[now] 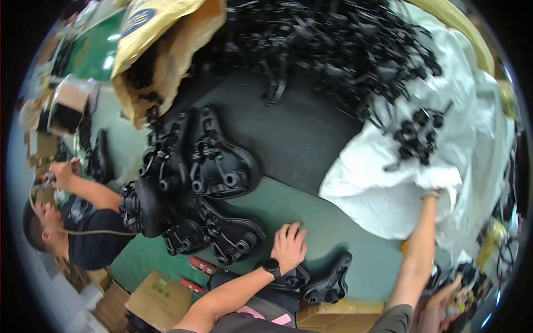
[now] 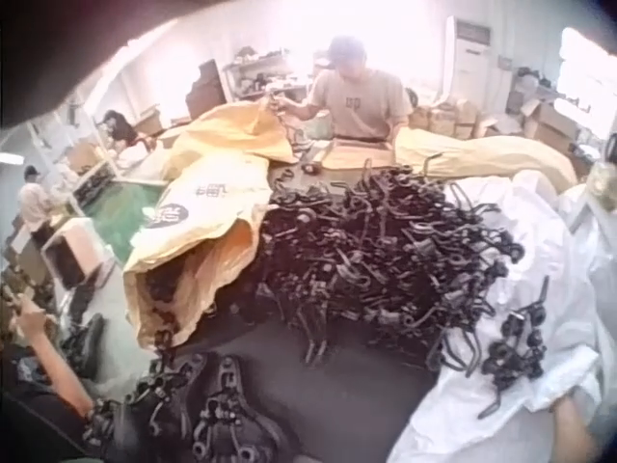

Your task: The recorder is assembling bicycle saddles by manually fitting clamps and rails together at a factory workbench.

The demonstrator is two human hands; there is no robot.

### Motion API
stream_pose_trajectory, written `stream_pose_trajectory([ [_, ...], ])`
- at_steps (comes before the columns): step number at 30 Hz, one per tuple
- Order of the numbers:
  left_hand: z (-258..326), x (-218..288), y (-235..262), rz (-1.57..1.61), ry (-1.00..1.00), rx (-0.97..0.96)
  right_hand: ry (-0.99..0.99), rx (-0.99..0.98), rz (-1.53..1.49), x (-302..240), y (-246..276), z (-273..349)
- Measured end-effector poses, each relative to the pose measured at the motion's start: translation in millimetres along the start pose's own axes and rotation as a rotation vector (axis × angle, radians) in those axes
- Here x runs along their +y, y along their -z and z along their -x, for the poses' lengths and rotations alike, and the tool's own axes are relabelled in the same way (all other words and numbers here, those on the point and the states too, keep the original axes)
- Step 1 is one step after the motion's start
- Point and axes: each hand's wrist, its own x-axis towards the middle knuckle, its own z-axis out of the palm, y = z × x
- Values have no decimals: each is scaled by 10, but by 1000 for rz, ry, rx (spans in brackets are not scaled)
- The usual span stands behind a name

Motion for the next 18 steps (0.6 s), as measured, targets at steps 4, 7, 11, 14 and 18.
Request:
stream_pose_trajectory([
  [4,18,8,-69,-78,14,16,-348,470,-2013,-617,16,1262],
  [7,24,26,-46,-105,-55,31,-465,216,-2365,-1141,346,2718],
  [11,20,527,410,299,-138,-25,-463,-150,-2804,-1268,330,4238],
  [14,422,1547,1538,1124,-13,-655,-449,-410,-3055,-1191,192,5017],
  [18,1215,2341,2154,1485,-189,-1348,-481,-387,-3195,-1116,-34,5713],
])
